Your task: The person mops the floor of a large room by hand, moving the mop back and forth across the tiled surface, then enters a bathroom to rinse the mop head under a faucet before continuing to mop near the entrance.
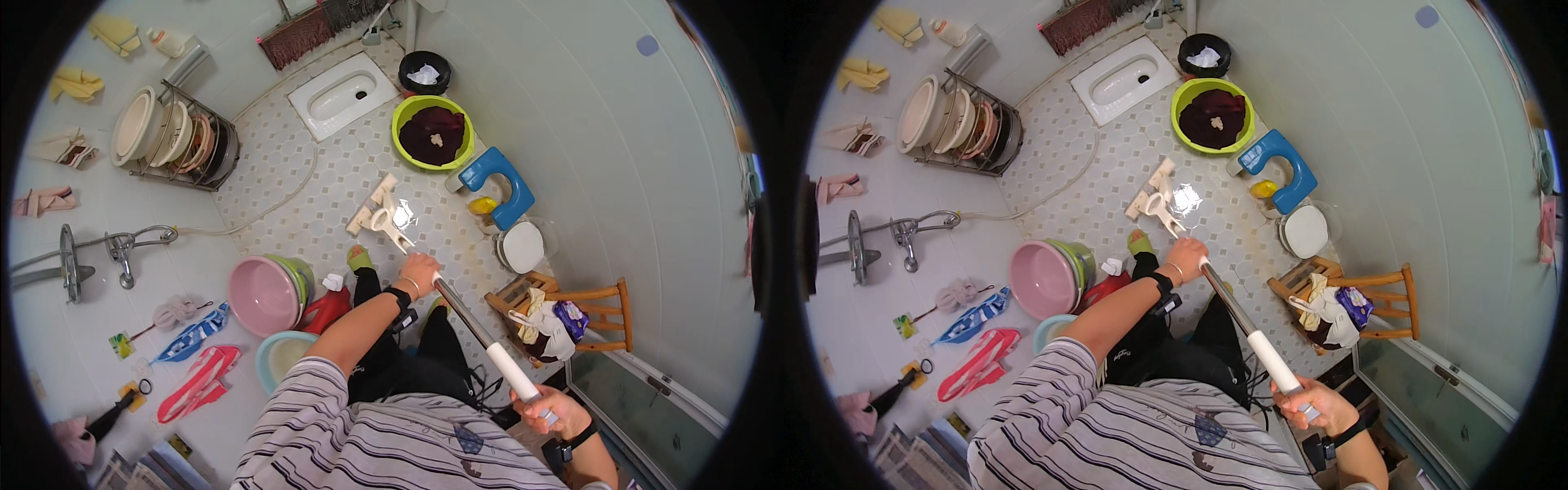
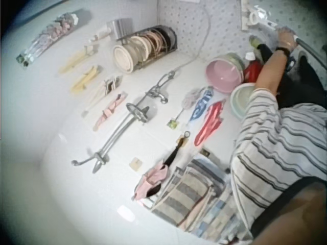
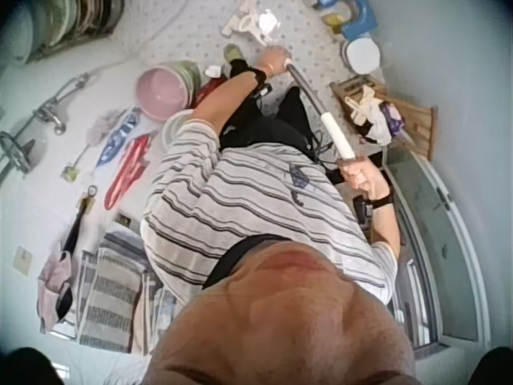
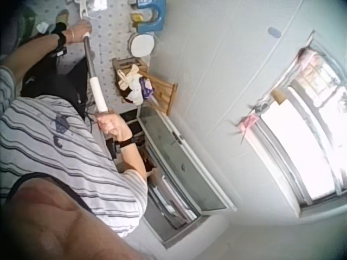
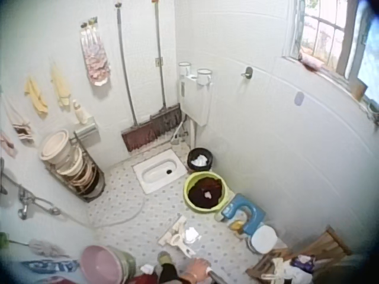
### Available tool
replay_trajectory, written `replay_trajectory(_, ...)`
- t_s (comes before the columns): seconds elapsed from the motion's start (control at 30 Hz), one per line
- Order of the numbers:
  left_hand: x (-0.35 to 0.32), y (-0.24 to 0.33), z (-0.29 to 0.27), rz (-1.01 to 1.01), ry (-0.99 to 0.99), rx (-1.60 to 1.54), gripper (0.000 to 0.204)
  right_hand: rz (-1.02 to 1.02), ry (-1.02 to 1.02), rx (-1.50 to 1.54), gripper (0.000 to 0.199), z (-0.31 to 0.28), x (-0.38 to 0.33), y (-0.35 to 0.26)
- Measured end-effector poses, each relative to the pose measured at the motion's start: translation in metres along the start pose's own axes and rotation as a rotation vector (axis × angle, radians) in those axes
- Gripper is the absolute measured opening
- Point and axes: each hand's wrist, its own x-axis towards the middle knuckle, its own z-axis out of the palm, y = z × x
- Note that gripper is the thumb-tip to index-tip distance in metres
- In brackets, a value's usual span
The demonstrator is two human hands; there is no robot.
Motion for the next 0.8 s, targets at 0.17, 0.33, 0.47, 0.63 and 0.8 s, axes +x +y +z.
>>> replay_trajectory(0.17, 0.011, 0.087, 0.130, 0.300, -0.336, 0.098, 0.012, 0.062, 0.054, 0.128, 0.030, -0.133, -0.025, 0.025)
replay_trajectory(0.33, -0.020, 0.188, 0.295, 0.359, -0.673, 0.174, 0.020, 0.320, 0.578, -0.379, 0.021, -0.269, -0.063, 0.082)
replay_trajectory(0.47, -0.028, 0.259, 0.339, 0.328, -1.186, 0.252, 0.031, -0.061, 0.962, -1.557, 0.020, -0.370, -0.068, 0.161)
replay_trajectory(0.63, -0.045, 0.273, 0.381, 0.273, -1.153, 0.131, 0.029, -0.016, 0.854, -1.631, 0.038, -0.407, -0.054, 0.171)
replay_trajectory(0.8, -0.028, 0.214, 0.369, 0.070, -0.926, 0.219, 0.024, -0.107, 0.794, -1.560, 0.033, -0.422, 0.012, 0.146)
